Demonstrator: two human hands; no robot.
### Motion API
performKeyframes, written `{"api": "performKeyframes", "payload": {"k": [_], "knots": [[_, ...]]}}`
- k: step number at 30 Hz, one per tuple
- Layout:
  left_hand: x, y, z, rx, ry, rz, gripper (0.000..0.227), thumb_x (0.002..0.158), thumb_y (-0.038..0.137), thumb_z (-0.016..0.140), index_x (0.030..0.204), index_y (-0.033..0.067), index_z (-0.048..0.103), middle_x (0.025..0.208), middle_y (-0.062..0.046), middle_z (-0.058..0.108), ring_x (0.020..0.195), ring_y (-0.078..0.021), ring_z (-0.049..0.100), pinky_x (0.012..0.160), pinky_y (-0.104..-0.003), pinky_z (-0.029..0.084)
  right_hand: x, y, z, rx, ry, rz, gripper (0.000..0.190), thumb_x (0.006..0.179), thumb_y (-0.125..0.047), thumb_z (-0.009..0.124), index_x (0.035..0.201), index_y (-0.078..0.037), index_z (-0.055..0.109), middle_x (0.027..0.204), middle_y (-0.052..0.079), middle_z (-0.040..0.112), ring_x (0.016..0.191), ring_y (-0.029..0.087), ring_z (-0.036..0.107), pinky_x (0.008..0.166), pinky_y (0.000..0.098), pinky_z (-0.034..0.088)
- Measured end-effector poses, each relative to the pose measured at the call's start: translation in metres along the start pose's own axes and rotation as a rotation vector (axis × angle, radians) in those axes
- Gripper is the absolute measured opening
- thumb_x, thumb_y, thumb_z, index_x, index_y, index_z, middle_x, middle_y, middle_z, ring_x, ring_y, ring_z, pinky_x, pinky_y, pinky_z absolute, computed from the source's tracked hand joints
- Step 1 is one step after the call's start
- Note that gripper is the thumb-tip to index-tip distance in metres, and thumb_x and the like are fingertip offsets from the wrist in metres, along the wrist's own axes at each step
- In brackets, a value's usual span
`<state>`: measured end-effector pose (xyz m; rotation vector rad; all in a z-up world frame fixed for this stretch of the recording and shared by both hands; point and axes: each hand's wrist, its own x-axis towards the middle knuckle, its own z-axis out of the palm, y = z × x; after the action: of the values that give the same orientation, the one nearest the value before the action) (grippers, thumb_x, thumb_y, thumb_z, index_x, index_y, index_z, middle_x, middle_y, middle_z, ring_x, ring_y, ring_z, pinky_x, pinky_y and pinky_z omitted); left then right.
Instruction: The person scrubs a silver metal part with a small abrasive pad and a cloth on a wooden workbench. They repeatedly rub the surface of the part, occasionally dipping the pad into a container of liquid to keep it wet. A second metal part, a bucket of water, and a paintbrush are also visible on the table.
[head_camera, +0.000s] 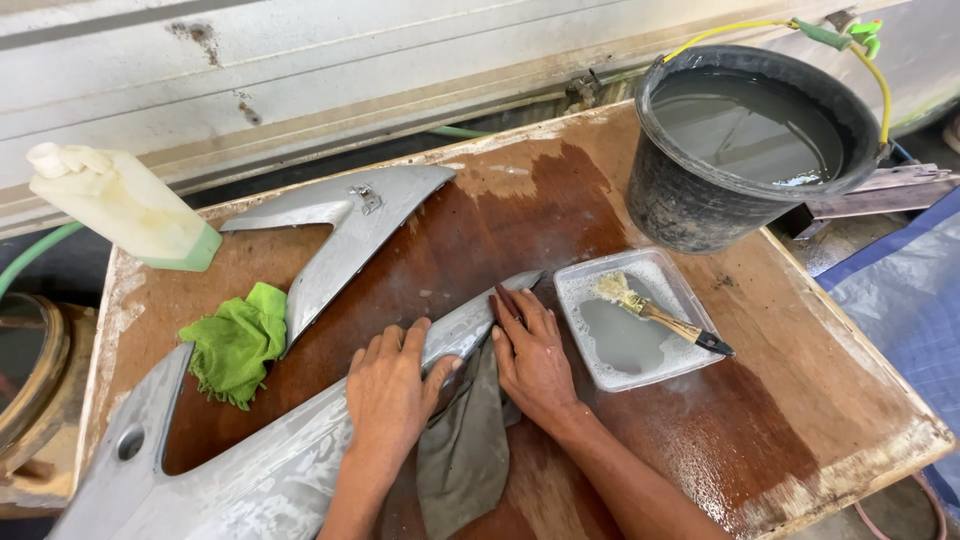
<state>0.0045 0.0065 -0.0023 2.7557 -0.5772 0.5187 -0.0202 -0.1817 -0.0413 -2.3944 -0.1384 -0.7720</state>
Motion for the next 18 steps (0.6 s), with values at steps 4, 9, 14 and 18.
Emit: {"api": "performKeyframes", "payload": {"k": [4, 9, 14, 18], "knots": [[0.002, -0.006, 0.004, 0.03, 0.031, 0.026, 0.06, 0.087, 0.05, 0.072, 0.125, 0.004, 0.07, 0.093, -0.012, 0.068, 0.075, -0.0262, 0.064, 0.069, -0.037, 0.049, 0.002, -0.001, 0.002, -0.013, -0.029, 0.046, 0.044, 0.099, -0.016, 0.055, 0.142, -0.004, 0.058, 0.148, 0.013, 0.052, 0.143, 0.036, 0.044, 0.113, 0.055, 0.036], [0.004, -0.012, 0.008, 0.044, 0.007, 0.01, 0.059, 0.091, 0.053, 0.066, 0.126, 0.0062, 0.07, 0.1, -0.012, 0.072, 0.08, -0.0268, 0.068, 0.071, -0.037, 0.051, 0.007, -0.005, 0.0, -0.016, -0.009, 0.014, 0.044, 0.097, -0.013, 0.056, 0.139, 0.0, 0.059, 0.145, 0.015, 0.055, 0.14, 0.036, 0.046, 0.111, 0.0453, 0.039], [0.007, -0.008, 0.013, 0.037, -0.017, 0.006, 0.057, 0.092, 0.049, 0.064, 0.128, 0.0049, 0.069, 0.11, -0.011, 0.071, 0.091, -0.0289, 0.068, 0.082, -0.04, 0.048, 0.005, 0.0, 0.004, -0.033, -0.006, 0.001, 0.046, 0.097, -0.014, 0.056, 0.142, -0.002, 0.057, 0.146, 0.014, 0.054, 0.14, 0.037, 0.045, 0.111, 0.0459, 0.04], [0.015, -0.001, 0.022, -0.009, -0.169, 0.039, 0.055, 0.095, 0.041, 0.06, 0.143, 0.0137, 0.059, 0.13, -0.01, 0.063, 0.124, -0.0335, 0.059, 0.111, -0.06, 0.034, 0.003, 0.011, 0.014, -0.128, 0.007, -0.033, 0.042, 0.102, -0.022, 0.054, 0.142, -0.009, 0.062, 0.139, 0.016, 0.056, 0.137, 0.044, 0.05, 0.105, 0.0589, 0.045]]}}
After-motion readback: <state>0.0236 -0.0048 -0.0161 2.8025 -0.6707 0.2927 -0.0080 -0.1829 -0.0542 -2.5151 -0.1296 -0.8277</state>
